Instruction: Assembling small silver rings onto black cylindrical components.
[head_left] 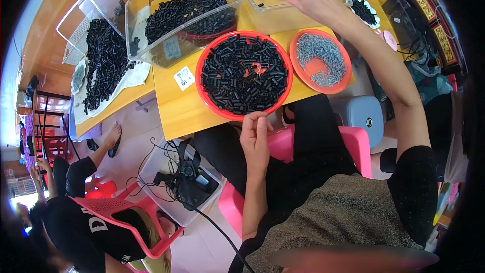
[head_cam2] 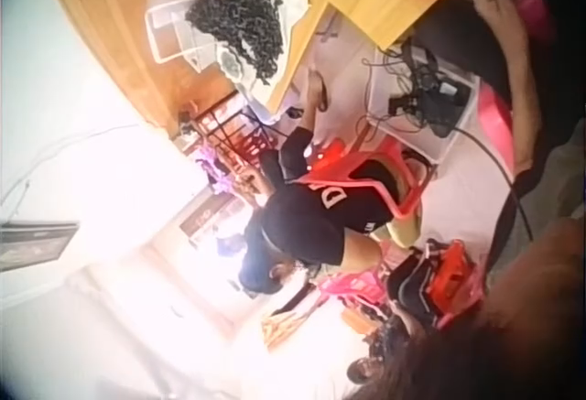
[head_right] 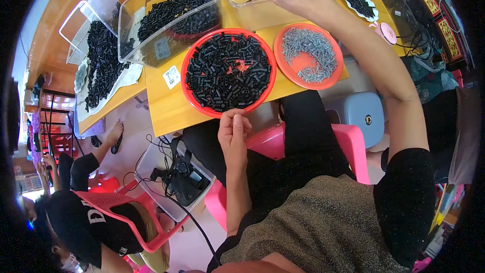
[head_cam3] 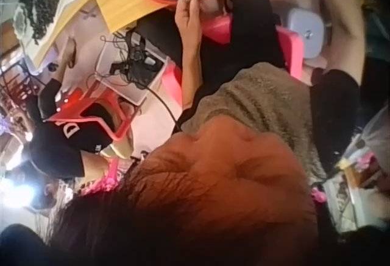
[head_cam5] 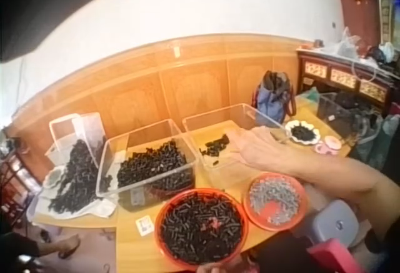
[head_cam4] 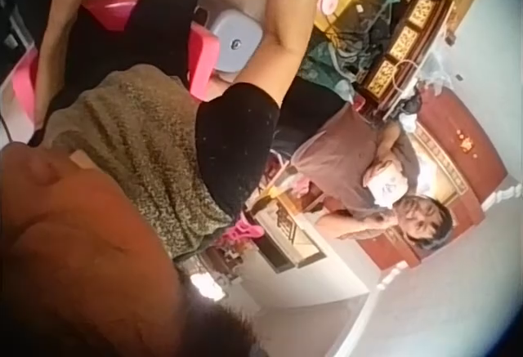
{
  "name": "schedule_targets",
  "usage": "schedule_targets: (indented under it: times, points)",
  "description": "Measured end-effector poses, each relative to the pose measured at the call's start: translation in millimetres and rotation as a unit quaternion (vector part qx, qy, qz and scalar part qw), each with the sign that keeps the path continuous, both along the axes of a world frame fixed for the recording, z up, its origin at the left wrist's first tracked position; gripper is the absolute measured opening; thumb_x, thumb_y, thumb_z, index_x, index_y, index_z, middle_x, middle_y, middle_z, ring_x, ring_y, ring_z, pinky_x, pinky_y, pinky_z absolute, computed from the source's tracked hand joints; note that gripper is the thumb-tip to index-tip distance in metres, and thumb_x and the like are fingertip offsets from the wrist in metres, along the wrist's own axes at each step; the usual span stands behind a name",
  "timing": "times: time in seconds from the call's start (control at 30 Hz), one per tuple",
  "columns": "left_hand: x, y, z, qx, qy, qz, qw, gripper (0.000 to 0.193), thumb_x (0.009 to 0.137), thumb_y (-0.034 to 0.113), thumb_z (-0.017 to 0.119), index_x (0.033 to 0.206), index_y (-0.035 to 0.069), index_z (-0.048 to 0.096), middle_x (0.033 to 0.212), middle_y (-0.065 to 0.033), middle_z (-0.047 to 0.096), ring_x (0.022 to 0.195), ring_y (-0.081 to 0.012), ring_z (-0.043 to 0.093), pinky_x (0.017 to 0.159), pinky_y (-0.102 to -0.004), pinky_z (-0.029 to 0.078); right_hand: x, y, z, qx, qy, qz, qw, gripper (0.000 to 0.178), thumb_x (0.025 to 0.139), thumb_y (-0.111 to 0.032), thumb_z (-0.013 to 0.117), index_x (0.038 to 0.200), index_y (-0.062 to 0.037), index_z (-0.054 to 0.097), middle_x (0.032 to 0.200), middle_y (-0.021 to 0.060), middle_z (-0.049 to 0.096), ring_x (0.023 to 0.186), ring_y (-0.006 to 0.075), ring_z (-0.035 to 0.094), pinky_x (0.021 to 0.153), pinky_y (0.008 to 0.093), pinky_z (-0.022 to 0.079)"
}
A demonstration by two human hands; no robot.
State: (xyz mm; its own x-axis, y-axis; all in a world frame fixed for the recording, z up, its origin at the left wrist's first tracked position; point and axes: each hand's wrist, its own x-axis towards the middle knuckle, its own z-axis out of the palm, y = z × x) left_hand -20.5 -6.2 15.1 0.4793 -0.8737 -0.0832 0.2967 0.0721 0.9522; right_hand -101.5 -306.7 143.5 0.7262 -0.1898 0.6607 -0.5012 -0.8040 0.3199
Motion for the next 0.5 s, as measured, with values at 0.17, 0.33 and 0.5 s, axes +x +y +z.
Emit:
schedule_targets:
  times: [0.17,0.33,0.5]
  points:
    - [8.7,0.2,-13.5,0.023,0.014,0.048,0.998,0.013,0.095,0.01,0.051,0.105,0.002,0.051,0.073,-0.0014,0.054,0.06,-0.0038,0.042,0.051,-0.0176,0.031,13.4,66.6,-57.1,0.313,0.069,0.143,0.936,0.012,0.08,-0.017,0.065,0.084,-0.0062,0.06,0.081,0.0088,0.059,0.078,0.029,0.061,0.064,0.0394,0.048]
    - [9.3,2.4,-15.2,0.035,0.017,0.042,0.998,0.016,0.093,0.01,0.054,0.106,0.001,0.051,0.075,-0.001,0.056,0.066,-0.0045,0.048,0.059,-0.0178,0.036,32.0,69.2,-91.2,0.415,0.227,0.126,0.872,0.006,0.075,-0.011,0.065,0.076,-0.0059,0.064,0.08,0.0113,0.059,0.079,0.0306,0.06,0.065,0.0422,0.048]
    - [10.4,2.2,-16.1,0.038,-0.001,0.042,0.998,0.016,0.093,0.008,0.053,0.108,0.001,0.05,0.077,-0.0034,0.057,0.061,-0.0039,0.044,0.052,-0.0175,0.032,41.8,73.7,-102.0,0.315,0.295,0.178,0.884,0.008,0.07,-0.011,0.065,0.068,-0.0024,0.064,0.076,0.0136,0.061,0.071,0.0313,0.063,0.06,0.0436,0.049]
